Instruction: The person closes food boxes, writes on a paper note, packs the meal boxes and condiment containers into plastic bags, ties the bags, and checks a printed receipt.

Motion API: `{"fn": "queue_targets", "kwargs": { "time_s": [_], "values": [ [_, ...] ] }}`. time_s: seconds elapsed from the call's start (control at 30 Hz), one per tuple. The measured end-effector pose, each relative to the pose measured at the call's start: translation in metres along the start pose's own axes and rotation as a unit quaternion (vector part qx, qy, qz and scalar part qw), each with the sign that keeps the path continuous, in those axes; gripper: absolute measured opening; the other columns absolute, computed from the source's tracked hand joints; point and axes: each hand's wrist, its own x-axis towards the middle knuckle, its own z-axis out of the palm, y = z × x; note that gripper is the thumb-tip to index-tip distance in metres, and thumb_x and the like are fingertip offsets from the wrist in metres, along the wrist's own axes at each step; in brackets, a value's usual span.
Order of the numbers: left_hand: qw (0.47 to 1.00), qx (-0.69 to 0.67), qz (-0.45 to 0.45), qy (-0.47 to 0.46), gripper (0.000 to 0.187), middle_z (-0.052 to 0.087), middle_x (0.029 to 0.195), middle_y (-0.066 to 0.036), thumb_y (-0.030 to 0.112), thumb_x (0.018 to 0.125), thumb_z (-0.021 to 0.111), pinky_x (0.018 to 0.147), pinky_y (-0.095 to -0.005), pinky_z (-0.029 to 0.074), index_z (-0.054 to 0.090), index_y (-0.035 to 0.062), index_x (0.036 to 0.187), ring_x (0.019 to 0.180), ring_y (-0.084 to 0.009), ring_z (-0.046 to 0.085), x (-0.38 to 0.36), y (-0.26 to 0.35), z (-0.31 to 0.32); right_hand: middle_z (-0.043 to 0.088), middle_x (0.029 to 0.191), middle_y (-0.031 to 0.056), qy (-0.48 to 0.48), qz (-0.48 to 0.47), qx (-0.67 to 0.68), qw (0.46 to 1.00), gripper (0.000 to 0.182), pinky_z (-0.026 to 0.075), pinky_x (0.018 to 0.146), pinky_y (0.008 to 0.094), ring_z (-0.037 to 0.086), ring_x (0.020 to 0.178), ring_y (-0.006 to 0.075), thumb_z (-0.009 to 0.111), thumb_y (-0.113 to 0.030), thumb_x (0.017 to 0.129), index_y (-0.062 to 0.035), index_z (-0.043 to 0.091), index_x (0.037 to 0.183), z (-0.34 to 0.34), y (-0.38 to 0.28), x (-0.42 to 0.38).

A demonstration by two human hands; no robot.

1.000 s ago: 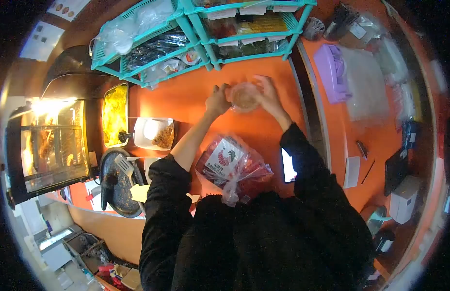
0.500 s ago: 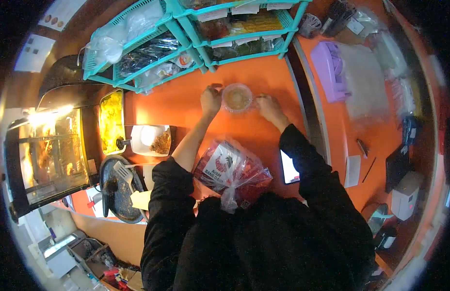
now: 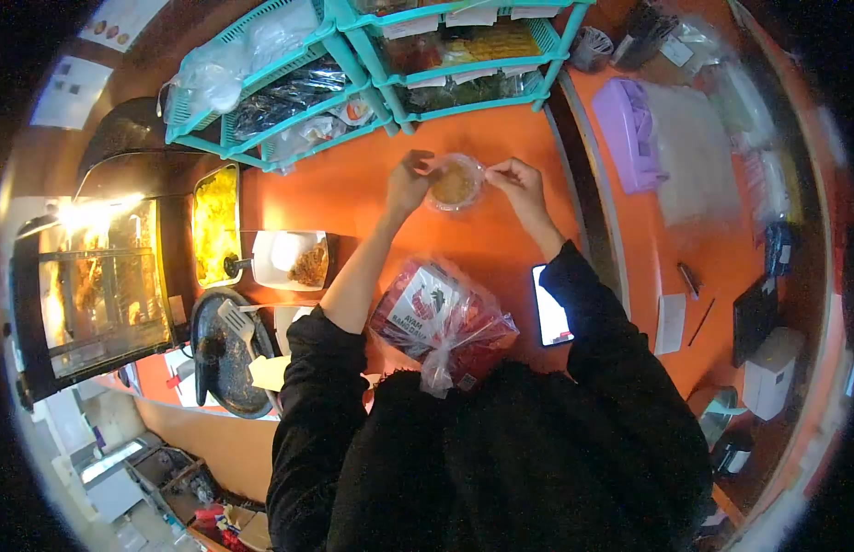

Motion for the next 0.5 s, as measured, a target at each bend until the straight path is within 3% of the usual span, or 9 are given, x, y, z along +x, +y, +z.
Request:
{"fn": "queue_targets", "kwargs": {
  "time_s": [0.07, 0.1, 0.17, 0.23, 0.3, 0.33, 0.4, 0.5],
  "values": [
    [0.949, -0.216, -0.204, -0.107, 0.021, 0.060, 0.082, -0.007, 0.019, 0.074, 0.059, 0.057, -0.0286, 0.045, 0.059, 0.0039, 0.089, 0.061, -0.0169, 0.055, 0.002, -0.010, -0.002, 0.059, 0.073, 0.0021, 0.024, 0.046, -0.027, 0.998, 0.010, 0.042, 0.058, 0.0212, 0.054, 0.066, 0.0080, 0.063, -0.005, 0.070, -0.0022, 0.057, 0.077, 0.007, 0.003, 0.003],
    [0.948, -0.217, -0.203, -0.109, 0.021, 0.060, 0.082, -0.007, 0.019, 0.074, 0.059, 0.057, -0.0286, 0.045, 0.059, 0.0039, 0.089, 0.061, -0.0169, 0.055, 0.003, -0.014, -0.003, 0.058, 0.073, 0.0014, 0.049, 0.093, -0.054, 0.993, 0.014, 0.042, 0.059, 0.0209, 0.053, 0.065, 0.0084, 0.066, -0.006, 0.067, -0.0026, 0.056, 0.076, 0.010, 0.003, 0.004],
    [0.828, -0.436, -0.306, -0.175, 0.028, 0.058, 0.092, -0.006, 0.020, 0.074, 0.058, 0.063, -0.0264, 0.045, 0.056, 0.0055, 0.098, 0.071, -0.0161, 0.056, 0.006, -0.020, -0.005, 0.057, 0.071, 0.0016, 0.045, 0.052, -0.073, 0.995, 0.017, 0.042, 0.058, 0.0219, 0.053, 0.064, 0.0096, 0.068, -0.008, 0.065, -0.0026, 0.056, 0.076, 0.012, 0.032, 0.009],
    [0.810, -0.475, -0.291, -0.181, 0.029, 0.057, 0.094, -0.007, 0.021, 0.075, 0.055, 0.065, -0.0261, 0.045, 0.054, 0.0063, 0.100, 0.078, -0.0155, 0.055, 0.003, -0.018, -0.004, 0.057, 0.070, 0.0018, 0.038, 0.008, -0.091, 0.995, 0.021, 0.042, 0.057, 0.0228, 0.053, 0.064, 0.0108, 0.070, -0.011, 0.063, -0.0027, 0.055, 0.076, 0.020, 0.023, 0.012],
    [0.791, -0.513, -0.277, -0.184, 0.030, 0.056, 0.096, -0.007, 0.022, 0.076, 0.053, 0.068, -0.0258, 0.044, 0.053, 0.0071, 0.102, 0.084, -0.0150, 0.054, -0.005, -0.011, -0.010, 0.057, 0.069, 0.0057, 0.165, -0.119, -0.281, 0.938, 0.023, 0.043, 0.058, 0.0264, 0.055, 0.063, 0.0180, 0.070, -0.008, 0.059, -0.0026, 0.055, 0.075, 0.027, -0.010, 0.008],
    [0.814, -0.470, -0.290, -0.181, 0.029, 0.056, 0.096, -0.007, 0.018, 0.074, 0.054, 0.070, -0.0263, 0.044, 0.053, 0.0071, 0.102, 0.090, -0.0148, 0.052, -0.009, -0.001, -0.017, 0.057, 0.069, 0.0057, 0.163, -0.119, -0.281, 0.938, 0.023, 0.043, 0.058, 0.0264, 0.055, 0.063, 0.0180, 0.070, -0.008, 0.059, -0.0026, 0.055, 0.075, 0.028, -0.007, 0.007],
    [0.834, -0.426, -0.304, -0.178, 0.029, 0.056, 0.096, -0.007, 0.014, 0.073, 0.055, 0.073, -0.0269, 0.044, 0.054, 0.0072, 0.101, 0.096, -0.0146, 0.050, -0.015, 0.005, -0.021, 0.057, 0.072, 0.0111, 0.064, -0.181, -0.381, 0.905, 0.018, 0.044, 0.059, 0.0304, 0.055, 0.063, 0.0249, 0.066, -0.005, 0.061, -0.0030, 0.056, 0.075, 0.026, 0.006, 0.003],
    [0.862, -0.379, -0.227, -0.248, 0.032, 0.057, 0.094, -0.009, 0.010, 0.069, 0.060, 0.071, -0.0280, 0.045, 0.054, 0.0051, 0.100, 0.090, -0.0163, 0.054, -0.018, -0.011, -0.013, 0.056, 0.074, 0.0139, 0.069, -0.101, -0.335, 0.934, 0.012, 0.045, 0.062, 0.0316, 0.055, 0.064, 0.0264, 0.062, -0.004, 0.064, -0.0027, 0.057, 0.075, 0.027, 0.023, 0.002]
  ]
}}
